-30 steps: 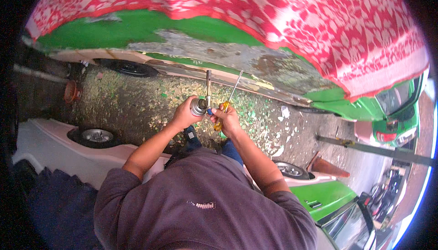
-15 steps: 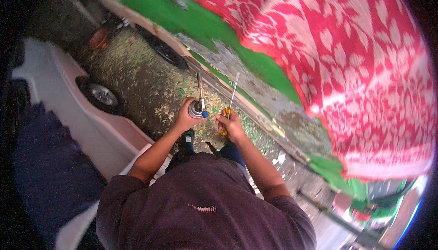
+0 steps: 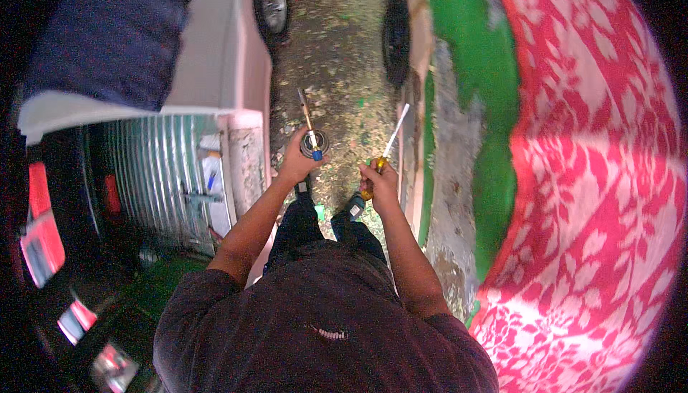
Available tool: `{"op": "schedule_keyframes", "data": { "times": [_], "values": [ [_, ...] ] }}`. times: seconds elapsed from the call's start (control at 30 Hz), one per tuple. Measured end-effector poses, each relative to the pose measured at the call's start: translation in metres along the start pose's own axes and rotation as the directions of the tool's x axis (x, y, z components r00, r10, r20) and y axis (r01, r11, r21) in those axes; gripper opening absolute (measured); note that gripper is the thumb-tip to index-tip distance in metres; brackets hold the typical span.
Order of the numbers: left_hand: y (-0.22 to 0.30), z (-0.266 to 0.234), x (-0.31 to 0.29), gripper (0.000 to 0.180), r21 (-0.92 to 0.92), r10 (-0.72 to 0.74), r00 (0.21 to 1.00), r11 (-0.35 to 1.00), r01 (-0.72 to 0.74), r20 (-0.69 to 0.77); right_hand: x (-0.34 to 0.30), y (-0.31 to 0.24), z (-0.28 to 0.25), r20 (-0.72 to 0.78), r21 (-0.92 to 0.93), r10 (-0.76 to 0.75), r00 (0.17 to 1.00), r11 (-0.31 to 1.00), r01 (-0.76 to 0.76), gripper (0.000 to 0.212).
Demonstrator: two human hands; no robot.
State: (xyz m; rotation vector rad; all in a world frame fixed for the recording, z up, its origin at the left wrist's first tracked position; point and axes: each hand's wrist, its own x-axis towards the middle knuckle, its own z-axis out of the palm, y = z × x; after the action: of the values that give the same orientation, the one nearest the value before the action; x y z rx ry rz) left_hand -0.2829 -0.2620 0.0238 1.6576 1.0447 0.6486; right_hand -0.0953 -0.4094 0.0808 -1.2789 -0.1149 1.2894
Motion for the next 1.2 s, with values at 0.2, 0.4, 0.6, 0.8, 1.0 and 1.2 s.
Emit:
{"op": "schedule_keyframes", "data": {
  "times": [0.2, 0.4, 0.6, 0.8, 1.0, 1.2],
  "values": [
    [-0.046, -0.057, -0.044, 0.088, 0.126, 0.021, 0.971, 0.992, 0.009, -0.237, 0.016, 0.024, 0.037, 0.144, -0.14, 0.1, 0.985, 0.987, -0.08, 0.026],
    [-0.087, -0.106, -0.082, 0.074, 0.052, -0.066, 0.897, 0.994, 0.098, -0.438, 0.034, 0.057, 0.081, 0.232, -0.324, 0.211, 0.95, 0.937, -0.129, 0.025],
    [-0.113, -0.147, -0.12, 0.067, -0.08, -0.182, 0.77, 0.982, 0.169, -0.611, 0.051, 0.084, 0.123, 0.31, -0.449, 0.313, 0.898, 0.881, -0.152, 0.025],
    [-0.146, -0.168, -0.156, 0.066, -0.32, -0.34, 0.62, 0.936, 0.148, -0.707, 0.072, 0.119, 0.158, 0.379, -0.58, 0.441, 0.814, 0.798, -0.162, 0.024],
    [-0.209, -0.175, -0.195, 0.071, -0.241, -0.295, 0.41, 0.954, 0.18, -0.863, 0.086, 0.162, 0.194, 0.417, -0.705, 0.581, 0.699, 0.692, -0.156, 0.024],
    [-0.22, -0.199, -0.227, 0.068, -0.387, -0.399, 0.158, 0.916, 0.102, -0.903, 0.09, 0.208, 0.237, 0.425, -0.775, 0.641, 0.639, 0.622, -0.109, 0.025]
  ]
}}
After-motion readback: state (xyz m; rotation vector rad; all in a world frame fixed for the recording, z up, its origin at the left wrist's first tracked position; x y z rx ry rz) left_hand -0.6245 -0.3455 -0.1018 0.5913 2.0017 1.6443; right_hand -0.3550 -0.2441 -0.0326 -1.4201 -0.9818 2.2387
